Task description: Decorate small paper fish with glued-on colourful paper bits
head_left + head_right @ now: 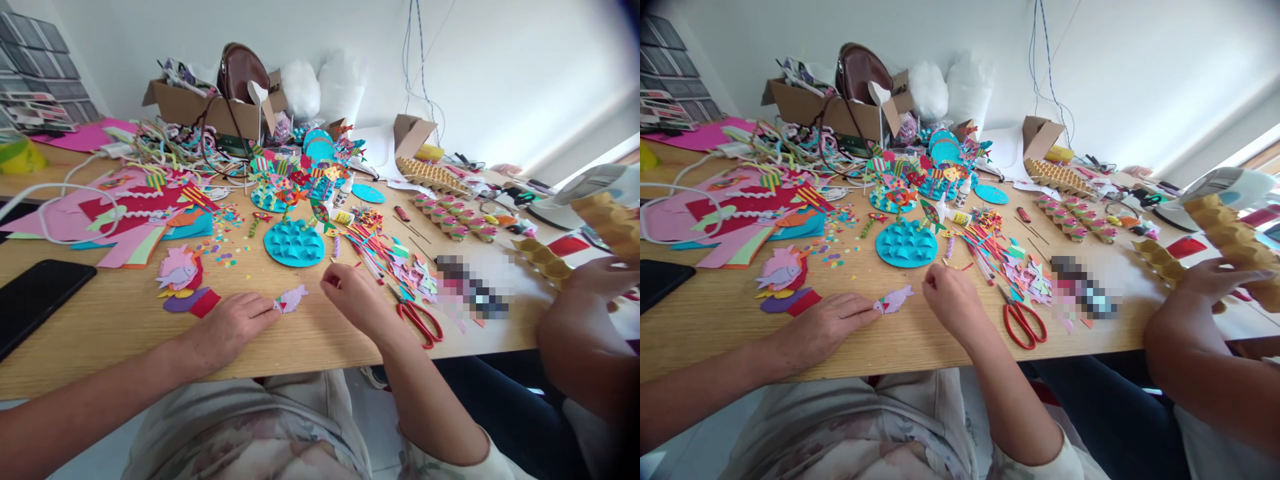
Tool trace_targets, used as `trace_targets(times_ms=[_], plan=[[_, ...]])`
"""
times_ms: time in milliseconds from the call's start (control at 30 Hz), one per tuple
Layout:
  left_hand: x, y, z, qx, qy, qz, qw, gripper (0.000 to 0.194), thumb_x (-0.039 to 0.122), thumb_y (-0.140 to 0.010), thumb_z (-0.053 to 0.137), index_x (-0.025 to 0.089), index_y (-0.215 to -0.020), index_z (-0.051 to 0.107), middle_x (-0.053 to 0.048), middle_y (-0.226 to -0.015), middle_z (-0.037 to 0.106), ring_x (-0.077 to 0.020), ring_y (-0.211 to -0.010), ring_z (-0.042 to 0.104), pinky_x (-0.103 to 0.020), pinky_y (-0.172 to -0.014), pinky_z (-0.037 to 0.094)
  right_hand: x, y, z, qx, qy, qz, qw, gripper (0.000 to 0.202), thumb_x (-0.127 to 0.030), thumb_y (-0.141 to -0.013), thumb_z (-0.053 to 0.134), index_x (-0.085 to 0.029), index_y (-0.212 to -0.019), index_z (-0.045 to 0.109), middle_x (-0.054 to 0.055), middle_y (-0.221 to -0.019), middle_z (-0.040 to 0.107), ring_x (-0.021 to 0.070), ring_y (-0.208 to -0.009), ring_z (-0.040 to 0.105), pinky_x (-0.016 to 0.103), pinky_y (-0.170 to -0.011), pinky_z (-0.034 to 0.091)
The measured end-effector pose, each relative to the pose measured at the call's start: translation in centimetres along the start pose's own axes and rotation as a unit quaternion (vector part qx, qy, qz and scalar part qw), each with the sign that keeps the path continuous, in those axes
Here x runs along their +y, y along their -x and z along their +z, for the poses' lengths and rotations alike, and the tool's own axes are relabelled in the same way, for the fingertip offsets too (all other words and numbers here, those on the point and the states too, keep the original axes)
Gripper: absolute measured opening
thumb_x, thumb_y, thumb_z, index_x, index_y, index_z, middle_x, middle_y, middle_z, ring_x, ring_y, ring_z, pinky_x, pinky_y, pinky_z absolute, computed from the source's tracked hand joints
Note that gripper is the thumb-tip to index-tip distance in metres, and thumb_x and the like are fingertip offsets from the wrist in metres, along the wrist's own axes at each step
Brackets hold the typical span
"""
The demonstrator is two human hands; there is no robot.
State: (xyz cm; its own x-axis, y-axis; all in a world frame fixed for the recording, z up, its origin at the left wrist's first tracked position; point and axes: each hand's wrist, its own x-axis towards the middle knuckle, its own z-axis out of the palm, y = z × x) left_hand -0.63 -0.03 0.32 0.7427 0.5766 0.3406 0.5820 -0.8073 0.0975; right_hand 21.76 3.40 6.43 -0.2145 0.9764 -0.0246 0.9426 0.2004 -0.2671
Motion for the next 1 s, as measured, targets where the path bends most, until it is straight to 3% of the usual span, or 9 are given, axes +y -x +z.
trace_targets(times_ms=[133, 233, 533, 733, 833, 900, 933, 967, 1000], plan=[[-0.2, -0.1, -0.3, -0.014, 0.022, -0.003, 1.000, 0.035, 0.008, -0.088, 0.028, 0.015, -0.108, 0.055, -0.008, -0.104, 0.060, -0.0194, -0.094, 0.053, -0.035, -0.080, 0.046, 3.3, 1.5, -0.5, -0.002, 0.116, 0.106, 0.988, 0.018, -0.027, -0.081, 0.044, -0.019, -0.081, 0.060, 0.006, -0.078, 0.066, 0.0186, -0.073, 0.058, 0.026, -0.055, 0.029], [-0.4, -0.4, -0.7, -0.027, 0.054, -0.002, 0.998, 0.039, 0.003, -0.082, 0.030, 0.016, -0.108, 0.056, -0.007, -0.104, 0.061, -0.0176, -0.095, 0.054, -0.032, -0.083, 0.046, 4.6, 2.2, -0.1, -0.029, 0.154, 0.143, 0.977, 0.021, -0.028, -0.083, 0.041, -0.017, -0.083, 0.059, 0.009, -0.086, 0.065, 0.0200, -0.076, 0.060, 0.026, -0.054, 0.030], [-0.5, -0.6, -1.0, -0.016, 0.072, 0.003, 0.997, 0.038, 0.002, -0.080, 0.032, 0.016, -0.101, 0.059, -0.007, -0.101, 0.062, -0.0168, -0.093, 0.055, -0.029, -0.082, 0.046, 4.5, 2.2, 0.8, -0.029, 0.160, 0.156, 0.974, 0.021, -0.020, -0.083, 0.039, -0.016, -0.080, 0.059, 0.011, -0.083, 0.067, 0.0218, -0.078, 0.062, 0.027, -0.052, 0.029], [-0.7, -0.1, -0.9, 0.004, 0.095, -0.007, 0.995, 0.037, 0.005, -0.082, 0.032, 0.017, -0.102, 0.059, -0.006, -0.103, 0.062, -0.0156, -0.095, 0.055, -0.027, -0.083, 0.046, 5.3, 3.5, -0.4, 0.051, 0.125, 0.184, 0.974, 0.018, -0.024, -0.082, 0.040, -0.018, -0.075, 0.056, 0.007, -0.072, 0.064, 0.0198, -0.067, 0.058, 0.027, -0.052, 0.028], [-0.6, -0.3, -1.5, 0.022, 0.166, -0.040, 0.985, 0.032, 0.009, -0.084, 0.035, 0.018, -0.099, 0.062, -0.006, -0.102, 0.063, -0.0151, -0.095, 0.056, -0.026, -0.082, 0.046, 5.3, 4.9, -1.5, 0.095, 0.035, 0.178, 0.979, 0.014, -0.025, -0.079, 0.044, -0.020, -0.069, 0.053, 0.001, -0.060, 0.058, 0.0154, -0.058, 0.052, 0.025, -0.052, 0.029], [0.0, -0.8, -2.1, 0.028, 0.263, -0.103, 0.959, 0.026, 0.016, -0.085, 0.039, 0.019, -0.095, 0.063, -0.005, -0.096, 0.064, -0.0151, -0.089, 0.058, -0.025, -0.077, 0.047, 4.7, 6.0, -2.1, 0.109, -0.083, 0.144, 0.980, 0.014, -0.026, -0.079, 0.046, -0.020, -0.068, 0.051, -0.002, -0.056, 0.052, 0.0122, -0.053, 0.046, 0.023, -0.051, 0.029], [0.6, -1.2, -2.4, 0.025, 0.328, -0.150, 0.932, 0.023, 0.020, -0.084, 0.043, 0.019, -0.094, 0.064, -0.004, -0.091, 0.064, -0.0148, -0.084, 0.058, -0.025, -0.072, 0.048, 4.2, 6.5, -2.2, 0.101, -0.152, 0.119, 0.976, 0.015, -0.028, -0.080, 0.046, -0.020, -0.067, 0.050, -0.003, -0.053, 0.048, 0.0113, -0.050, 0.043, 0.023, -0.049, 0.029], [1.4, -1.5, -2.7, 0.017, 0.401, -0.204, 0.893, 0.021, 0.024, -0.083, 0.047, 0.020, -0.094, 0.064, -0.002, -0.085, 0.063, -0.0141, -0.078, 0.058, -0.023, -0.065, 0.047, 3.5, 7.0, -2.1, 0.072, -0.225, 0.089, 0.968, 0.017, -0.029, -0.080, 0.045, -0.020, -0.067, 0.050, -0.003, -0.053, 0.046, 0.0106, -0.049, 0.041, 0.022, -0.046, 0.028], [2.4, -1.9, -2.9, 0.012, 0.492, -0.260, 0.831, 0.023, 0.028, -0.080, 0.051, 0.019, -0.098, 0.063, -0.001, -0.077, 0.061, -0.0121, -0.066, 0.056, -0.020, -0.055, 0.045, 2.8, 7.5, -1.8, 0.037, -0.303, 0.058, 0.950, 0.016, -0.029, -0.080, 0.045, -0.019, -0.068, 0.050, -0.003, -0.055, 0.046, 0.0101, -0.050, 0.041, 0.021, -0.046, 0.029]])
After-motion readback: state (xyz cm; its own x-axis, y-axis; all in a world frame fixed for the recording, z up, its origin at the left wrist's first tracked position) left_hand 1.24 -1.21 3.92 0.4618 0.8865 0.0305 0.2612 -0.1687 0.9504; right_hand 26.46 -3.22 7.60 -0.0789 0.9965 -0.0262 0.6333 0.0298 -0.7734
